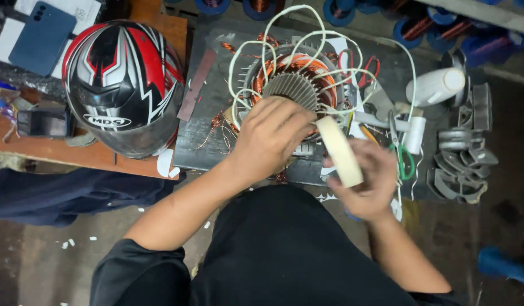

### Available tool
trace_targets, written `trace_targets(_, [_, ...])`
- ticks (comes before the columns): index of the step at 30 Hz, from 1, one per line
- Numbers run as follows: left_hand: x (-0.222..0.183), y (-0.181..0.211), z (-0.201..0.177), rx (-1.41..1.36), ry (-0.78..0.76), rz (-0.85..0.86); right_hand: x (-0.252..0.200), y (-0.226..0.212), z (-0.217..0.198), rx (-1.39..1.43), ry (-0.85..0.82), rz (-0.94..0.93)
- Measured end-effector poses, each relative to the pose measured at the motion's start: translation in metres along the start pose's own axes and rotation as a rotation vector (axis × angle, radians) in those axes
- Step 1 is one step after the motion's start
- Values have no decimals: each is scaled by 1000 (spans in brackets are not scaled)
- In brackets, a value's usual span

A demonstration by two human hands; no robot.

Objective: Insulating the copper wires of a motor stator using white adhesive tape.

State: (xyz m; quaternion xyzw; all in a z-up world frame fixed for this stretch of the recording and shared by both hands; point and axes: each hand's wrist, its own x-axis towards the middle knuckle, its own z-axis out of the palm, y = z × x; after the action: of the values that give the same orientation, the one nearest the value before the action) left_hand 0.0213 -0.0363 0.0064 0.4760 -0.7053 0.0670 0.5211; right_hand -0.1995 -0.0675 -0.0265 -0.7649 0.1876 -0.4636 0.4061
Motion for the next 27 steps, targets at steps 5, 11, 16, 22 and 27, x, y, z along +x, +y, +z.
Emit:
trace_targets(5, [13, 1, -12, -82, -168, -18, -6, 3, 17, -191, -18, 44])
trace_targets(11, [37, 2, -32, -168, -442, -180, 11, -12, 28, -415, -6, 21])
trace_targets(16, [60, -2, -33, -268, -642, -371, 18, -11, 13, -172, -42, 202])
trace_targets(22, [51, -8, -25, -307, -717, -388, 73, -9, -33, -193, -46, 141])
trace_targets(27, [24, -20, -5, -47, -536, -150, 179, -25, -1, -821, -772, 642])
